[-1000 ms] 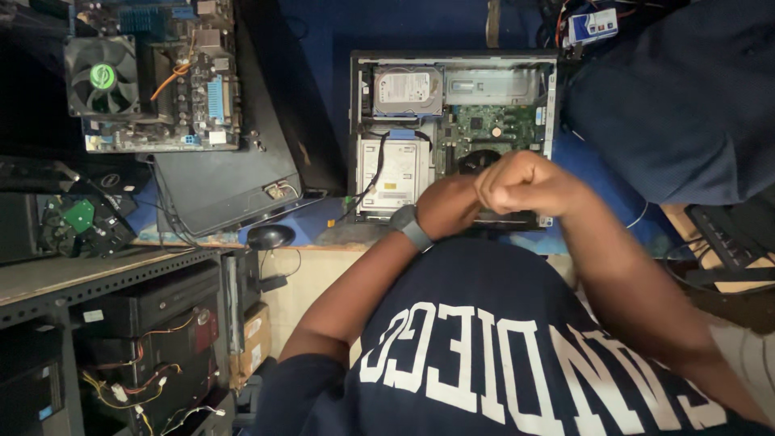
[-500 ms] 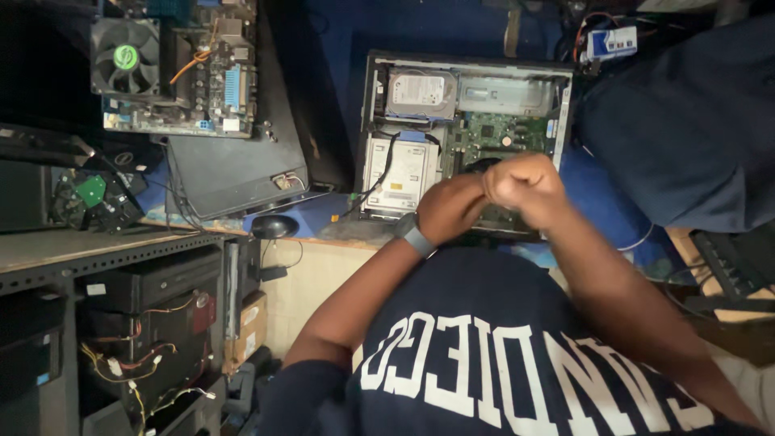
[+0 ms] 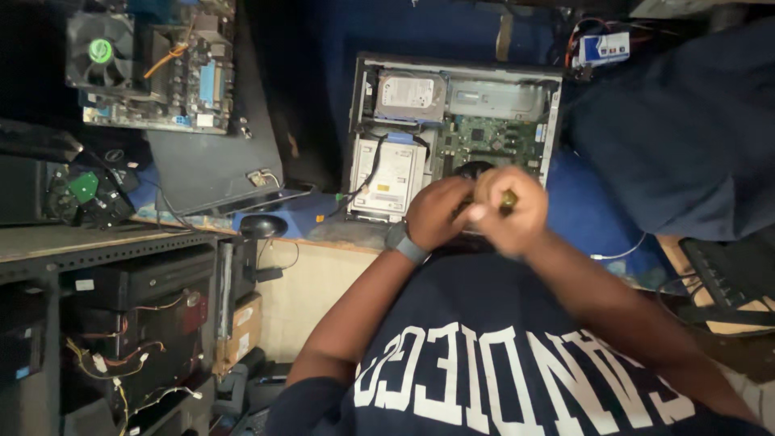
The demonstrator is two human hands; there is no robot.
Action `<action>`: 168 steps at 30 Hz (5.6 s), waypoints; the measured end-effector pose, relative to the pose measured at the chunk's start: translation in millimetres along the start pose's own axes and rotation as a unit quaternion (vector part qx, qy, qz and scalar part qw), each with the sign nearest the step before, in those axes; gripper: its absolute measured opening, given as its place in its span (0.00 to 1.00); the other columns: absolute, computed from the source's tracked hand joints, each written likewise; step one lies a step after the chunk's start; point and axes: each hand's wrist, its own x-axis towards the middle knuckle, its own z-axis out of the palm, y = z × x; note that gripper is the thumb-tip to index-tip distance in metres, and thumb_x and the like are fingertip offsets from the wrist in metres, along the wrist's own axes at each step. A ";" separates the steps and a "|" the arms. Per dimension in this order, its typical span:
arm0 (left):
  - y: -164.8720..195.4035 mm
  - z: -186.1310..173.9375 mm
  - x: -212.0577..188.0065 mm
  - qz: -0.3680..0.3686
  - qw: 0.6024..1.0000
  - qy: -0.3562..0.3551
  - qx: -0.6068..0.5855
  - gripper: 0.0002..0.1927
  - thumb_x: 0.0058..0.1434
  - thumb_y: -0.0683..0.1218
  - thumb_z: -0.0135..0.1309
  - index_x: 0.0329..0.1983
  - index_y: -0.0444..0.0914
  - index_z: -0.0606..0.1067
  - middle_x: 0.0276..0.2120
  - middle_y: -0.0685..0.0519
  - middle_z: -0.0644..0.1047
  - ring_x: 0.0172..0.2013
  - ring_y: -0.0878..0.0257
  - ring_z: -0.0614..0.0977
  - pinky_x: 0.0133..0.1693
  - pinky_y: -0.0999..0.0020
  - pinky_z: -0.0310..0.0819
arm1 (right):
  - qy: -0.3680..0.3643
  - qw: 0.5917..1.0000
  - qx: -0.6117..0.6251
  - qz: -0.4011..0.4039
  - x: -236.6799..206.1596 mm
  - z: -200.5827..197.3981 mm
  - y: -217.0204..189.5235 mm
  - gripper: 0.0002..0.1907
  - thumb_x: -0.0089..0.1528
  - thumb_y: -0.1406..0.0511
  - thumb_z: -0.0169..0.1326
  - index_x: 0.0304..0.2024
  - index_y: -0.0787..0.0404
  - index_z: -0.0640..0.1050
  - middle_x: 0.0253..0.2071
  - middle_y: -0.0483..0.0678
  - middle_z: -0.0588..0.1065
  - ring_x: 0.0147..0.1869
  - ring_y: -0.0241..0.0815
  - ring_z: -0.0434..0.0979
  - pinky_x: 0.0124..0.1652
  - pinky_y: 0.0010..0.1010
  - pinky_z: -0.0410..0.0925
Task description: The person works on an open desktop computer case on a workbench. They first handle the cooling fan inside the case, then use a yellow-handled screwdriver to unscrew the motherboard, and finally lift the motherboard out of the case with both hands.
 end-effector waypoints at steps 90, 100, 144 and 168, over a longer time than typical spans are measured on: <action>-48.5 -12.7 74.7 -0.032 0.988 -0.130 -0.079 0.06 0.67 0.42 0.55 0.44 0.37 0.74 0.39 0.44 0.79 0.40 0.45 0.81 0.43 0.52 0.75 | -0.217 0.871 -0.440 0.036 91.6 -63.6 -27.7 0.30 0.62 0.63 0.63 0.65 0.64 0.71 0.54 0.59 0.78 0.52 0.55 0.82 0.50 0.38 0.75; -47.5 -11.9 72.6 -0.017 0.988 -0.128 -0.081 0.07 0.67 0.43 0.57 0.44 0.35 0.75 0.40 0.45 0.79 0.42 0.44 0.82 0.44 0.52 0.76 | -0.216 0.880 -0.419 0.062 93.6 -61.0 -27.2 0.27 0.64 0.64 0.63 0.64 0.66 0.73 0.54 0.60 0.78 0.52 0.53 0.83 0.51 0.37 0.75; -47.8 17.8 52.3 -0.100 0.994 0.039 0.025 0.09 0.62 0.44 0.58 0.43 0.37 0.76 0.37 0.41 0.80 0.39 0.41 0.82 0.39 0.50 0.77 | 0.093 0.974 -0.208 -0.016 88.8 -8.8 59.4 0.21 0.67 0.62 0.61 0.27 0.62 0.66 0.28 0.44 0.67 0.31 0.35 0.64 0.34 0.25 0.59; -45.6 19.4 56.2 -0.098 0.994 0.037 0.028 0.09 0.64 0.42 0.56 0.47 0.37 0.76 0.35 0.40 0.80 0.35 0.40 0.82 0.36 0.49 0.76 | -0.301 0.886 0.245 0.253 110.4 -74.0 75.2 0.28 0.76 0.59 0.44 0.19 0.59 0.65 0.16 0.43 0.65 0.23 0.35 0.59 0.29 0.29 0.57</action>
